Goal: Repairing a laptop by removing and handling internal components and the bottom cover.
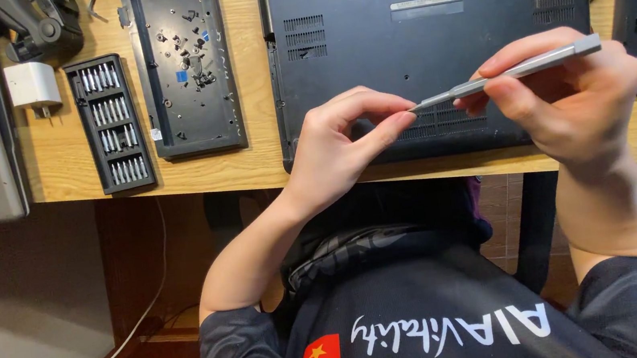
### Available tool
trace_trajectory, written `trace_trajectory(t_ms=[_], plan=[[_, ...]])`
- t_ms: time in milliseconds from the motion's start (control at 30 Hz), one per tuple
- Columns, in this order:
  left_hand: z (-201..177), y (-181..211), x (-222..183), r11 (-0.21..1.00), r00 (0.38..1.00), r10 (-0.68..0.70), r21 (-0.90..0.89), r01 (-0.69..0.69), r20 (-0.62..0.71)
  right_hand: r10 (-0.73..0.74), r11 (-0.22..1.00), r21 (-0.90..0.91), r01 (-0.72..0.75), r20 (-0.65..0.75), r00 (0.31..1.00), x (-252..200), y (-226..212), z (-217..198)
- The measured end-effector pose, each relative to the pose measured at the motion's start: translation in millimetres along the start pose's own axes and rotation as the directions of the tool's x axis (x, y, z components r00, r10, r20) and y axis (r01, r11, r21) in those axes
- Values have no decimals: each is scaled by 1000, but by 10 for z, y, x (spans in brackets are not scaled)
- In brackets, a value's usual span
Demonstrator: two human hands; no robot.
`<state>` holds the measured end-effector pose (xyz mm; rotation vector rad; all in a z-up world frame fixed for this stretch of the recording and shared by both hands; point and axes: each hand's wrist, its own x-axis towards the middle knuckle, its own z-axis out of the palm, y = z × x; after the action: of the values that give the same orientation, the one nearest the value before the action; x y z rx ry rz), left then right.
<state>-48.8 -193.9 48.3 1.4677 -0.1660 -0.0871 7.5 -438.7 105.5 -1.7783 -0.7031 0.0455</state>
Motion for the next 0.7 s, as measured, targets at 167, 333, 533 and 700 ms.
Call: trace_trajectory(t_ms=[167,333,533,700], plan=[[-117,77,8,917,962,272,297,-265,18,-21,996,-90,29,97,995,204,-114,47],[-366,107,105,886,949,315,367,-283,-28,-69,992,-85,90,222,973,547,-155,138],[-767,131,310,865,938,336,422,-271,-88,-165,983,-17,180,330,930,965,68,302],[-881,110,316,880,927,334,407,-244,-168,-47,984,-154,94,285,957,1199,37,502]])
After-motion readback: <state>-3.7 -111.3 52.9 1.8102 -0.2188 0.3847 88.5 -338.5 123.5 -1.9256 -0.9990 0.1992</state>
